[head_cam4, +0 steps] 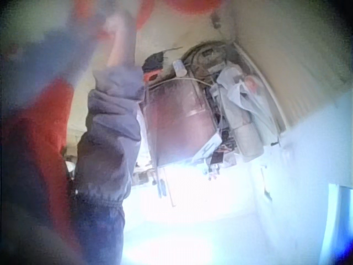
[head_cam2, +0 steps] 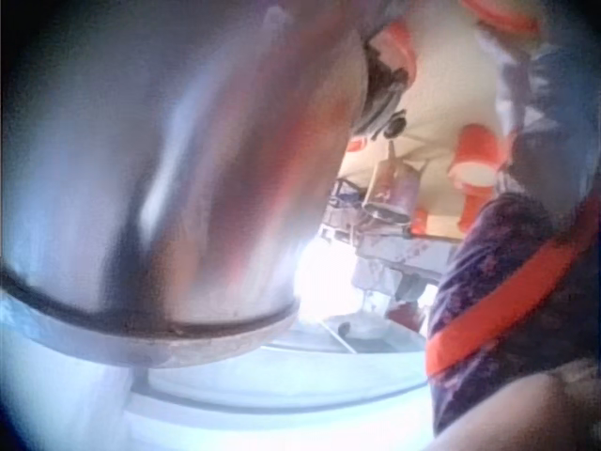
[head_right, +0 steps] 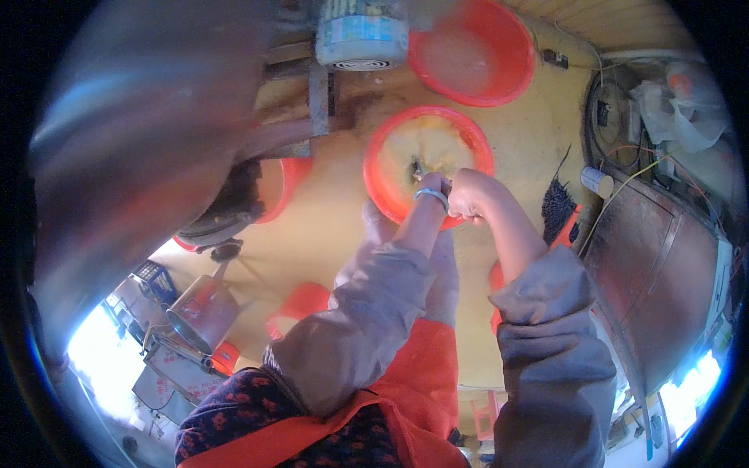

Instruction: The person scoops dough from a large industrial mixer into red basins using a ladle, then walks to a dough sheeter and uses a scraper to smooth a large sheet of dough on the machine. The person repeats the scooping process several times.

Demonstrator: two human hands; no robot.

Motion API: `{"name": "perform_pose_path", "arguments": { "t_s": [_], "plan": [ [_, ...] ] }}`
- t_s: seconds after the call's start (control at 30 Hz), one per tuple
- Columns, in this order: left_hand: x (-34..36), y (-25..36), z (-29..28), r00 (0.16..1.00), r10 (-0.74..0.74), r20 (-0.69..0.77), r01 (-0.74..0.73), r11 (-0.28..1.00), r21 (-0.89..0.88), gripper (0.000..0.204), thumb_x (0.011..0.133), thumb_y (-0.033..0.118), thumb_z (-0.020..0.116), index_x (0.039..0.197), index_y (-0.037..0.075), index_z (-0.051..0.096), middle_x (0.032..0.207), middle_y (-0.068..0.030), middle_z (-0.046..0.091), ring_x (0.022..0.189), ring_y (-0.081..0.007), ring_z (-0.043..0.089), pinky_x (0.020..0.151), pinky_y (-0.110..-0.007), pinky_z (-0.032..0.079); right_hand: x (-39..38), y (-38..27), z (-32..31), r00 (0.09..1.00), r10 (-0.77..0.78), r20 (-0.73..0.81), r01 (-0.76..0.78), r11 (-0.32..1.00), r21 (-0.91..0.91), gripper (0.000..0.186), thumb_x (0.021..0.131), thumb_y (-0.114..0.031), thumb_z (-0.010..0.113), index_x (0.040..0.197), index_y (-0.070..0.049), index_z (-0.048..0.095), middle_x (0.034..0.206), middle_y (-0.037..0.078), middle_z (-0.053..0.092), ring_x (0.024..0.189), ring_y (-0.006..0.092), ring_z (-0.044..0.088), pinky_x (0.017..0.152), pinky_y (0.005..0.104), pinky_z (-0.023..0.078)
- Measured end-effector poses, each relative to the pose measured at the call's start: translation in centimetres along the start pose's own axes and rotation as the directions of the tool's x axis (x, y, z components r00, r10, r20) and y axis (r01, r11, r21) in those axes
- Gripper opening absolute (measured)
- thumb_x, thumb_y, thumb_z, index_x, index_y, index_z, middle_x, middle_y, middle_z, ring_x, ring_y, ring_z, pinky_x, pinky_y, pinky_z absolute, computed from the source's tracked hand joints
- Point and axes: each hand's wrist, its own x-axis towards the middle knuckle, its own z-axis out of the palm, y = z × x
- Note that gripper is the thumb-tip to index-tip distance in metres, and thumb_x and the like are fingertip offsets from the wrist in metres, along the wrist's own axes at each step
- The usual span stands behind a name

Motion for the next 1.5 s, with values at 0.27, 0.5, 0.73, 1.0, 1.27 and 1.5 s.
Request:
{"name": "perform_pose_path", "arguments": {
  "t_s": [0.27, 0.5, 0.73, 1.0, 1.27, 1.5],
  "plan": [
    [-1.8, -8.6, 1.7, 0.946, 0.178, -0.272, -0.079, 0.938, 0.339, 0.02, 0.081, 0.014, 0.048, 0.09, -0.002, 0.057, 0.07, -0.0112, 0.057, 0.061, -0.0243, 0.06, 0.051, -0.037, 0.047, 2.5, 13.2, 5.3, 0.997, -0.06, 0.052, 0.028, 0.877, 0.48, 0.039, 0.077, -0.011, 0.066, 0.112, -0.006, 0.051, 0.06, 0.0, 0.046, 0.045, 0.0111, 0.047, 0.039, 0.0287, 0.039],
    [-8.1, -8.9, -0.1, 0.965, 0.033, -0.262, 0.016, 0.983, 0.182, 0.017, 0.084, 0.024, 0.057, 0.082, 0.007, 0.056, 0.062, -0.0049, 0.057, 0.056, -0.0174, 0.059, 0.049, -0.031, 0.046, 5.6, 19.5, 15.2, 0.99, -0.109, -0.085, 0.138, 0.725, 0.675, 0.054, 0.077, -0.006, 0.065, 0.128, -0.009, 0.047, 0.074, 0.0, 0.053, 0.055, 0.0091, 0.05, 0.048, 0.0256, 0.043],
    [-9.3, -7.7, -5.0, 0.911, -0.27, 0.313, 0.386, 0.828, -0.407, 0.04, 0.088, 0.045, 0.054, 0.065, 0.017, 0.038, 0.052, 0.0064, 0.033, 0.043, -0.0083, 0.033, 0.042, -0.024, 0.032, 10.0, 21.9, 25.4, 0.927, -0.174, -0.331, 0.366, 0.606, 0.707, 0.061, 0.075, -0.002, 0.066, 0.132, -0.006, 0.043, 0.093, 0.001, 0.057, 0.082, 0.0103, 0.053, 0.074, 0.0237, 0.045],
    [-8.8, -10.1, -6.6, 0.99, -0.125, -0.064, 0.126, 0.992, 0.003, 0.035, 0.089, 0.039, 0.054, 0.07, 0.013, 0.042, 0.051, 0.0034, 0.035, 0.039, -0.0113, 0.035, 0.038, -0.029, 0.032, 11.1, 21.4, 29.9, 0.971, -0.205, -0.12, 0.173, 0.265, 0.949, 0.064, 0.078, 0.002, 0.056, 0.137, -0.014, 0.036, 0.062, -0.003, 0.044, 0.039, 0.0074, 0.04, 0.033, 0.0226, 0.034],
    [-7.0, -10.8, -6.0, 0.962, 0.057, -0.267, 0.034, 0.945, 0.326, 0.045, 0.086, 0.039, 0.055, 0.079, -0.005, 0.058, 0.058, -0.0122, 0.057, 0.041, -0.0198, 0.055, 0.038, -0.034, 0.043, 11.2, 21.8, 28.9, 0.938, -0.346, -0.041, 0.043, -0.002, 0.999, 0.063, 0.078, 0.001, 0.059, 0.136, -0.009, 0.037, 0.057, -0.001, 0.045, 0.037, 0.0098, 0.04, 0.035, 0.0241, 0.032],
    [-8.1, -10.6, -7.5, 0.992, 0.029, -0.123, -0.001, 0.974, 0.228, 0.041, 0.087, 0.04, 0.056, 0.074, 0.001, 0.057, 0.048, -0.0048, 0.049, 0.035, -0.0158, 0.05, 0.034, -0.031, 0.04, 11.3, 20.6, 31.5, 0.964, -0.201, -0.172, 0.2, 0.133, 0.971, 0.056, 0.08, -0.001, 0.06, 0.133, -0.011, 0.043, 0.055, -0.004, 0.042, 0.039, 0.0067, 0.039, 0.035, 0.0228, 0.032]
  ]
}}
